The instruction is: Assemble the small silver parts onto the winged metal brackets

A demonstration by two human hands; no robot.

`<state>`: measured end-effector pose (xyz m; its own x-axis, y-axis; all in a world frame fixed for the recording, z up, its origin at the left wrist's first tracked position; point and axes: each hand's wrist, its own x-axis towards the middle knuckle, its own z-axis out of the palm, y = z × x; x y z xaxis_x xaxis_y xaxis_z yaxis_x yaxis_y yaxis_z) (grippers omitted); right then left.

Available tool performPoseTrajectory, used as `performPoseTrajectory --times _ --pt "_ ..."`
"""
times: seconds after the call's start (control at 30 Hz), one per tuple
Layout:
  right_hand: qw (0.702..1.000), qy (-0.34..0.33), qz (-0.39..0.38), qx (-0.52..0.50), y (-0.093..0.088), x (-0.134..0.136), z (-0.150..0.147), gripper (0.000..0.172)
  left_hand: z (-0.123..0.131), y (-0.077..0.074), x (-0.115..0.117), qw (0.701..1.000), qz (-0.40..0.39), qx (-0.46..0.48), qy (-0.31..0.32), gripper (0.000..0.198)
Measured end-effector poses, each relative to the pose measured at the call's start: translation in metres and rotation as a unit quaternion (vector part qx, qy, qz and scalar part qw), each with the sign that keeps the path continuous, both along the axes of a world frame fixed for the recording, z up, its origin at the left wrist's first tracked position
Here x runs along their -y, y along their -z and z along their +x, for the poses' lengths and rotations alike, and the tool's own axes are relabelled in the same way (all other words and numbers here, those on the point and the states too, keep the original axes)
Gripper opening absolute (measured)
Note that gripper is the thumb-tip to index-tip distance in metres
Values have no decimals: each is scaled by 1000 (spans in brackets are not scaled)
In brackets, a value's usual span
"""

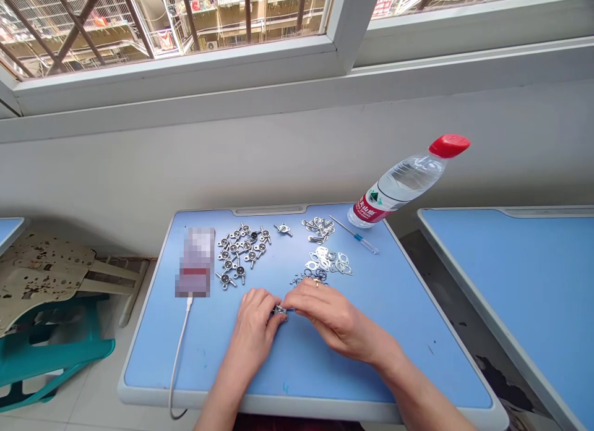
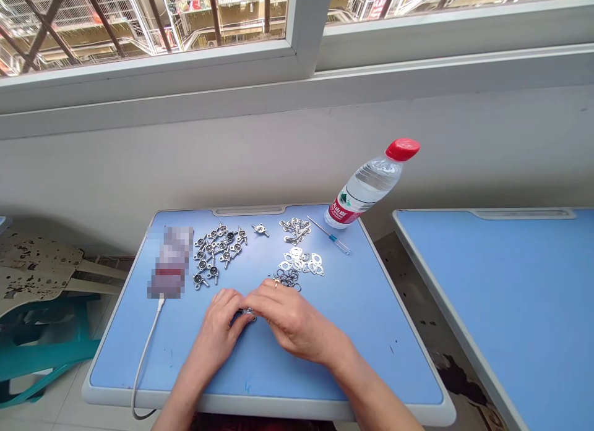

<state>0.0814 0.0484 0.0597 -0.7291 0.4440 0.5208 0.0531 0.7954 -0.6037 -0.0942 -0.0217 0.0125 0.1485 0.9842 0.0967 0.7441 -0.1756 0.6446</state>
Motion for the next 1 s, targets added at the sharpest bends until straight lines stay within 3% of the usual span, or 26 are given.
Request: performPoseTrajectory --times 0.17,0.37,0.63,1.0 --pt "1000 6 -13 12 0 1 0 33 0 0 0 1000 -3 0 -2 9" --pt "993 108 31 -22 3 3 -7 17 0 2 0 1000 2 1 -1 8" --pt "982 174 77 -18 6 8 -12 17 1 3 2 1000 7 1 -11 12" --pt "971 209 109 -38 12 8 -14 18 1 2 1 1000 9 -5 -11 10"
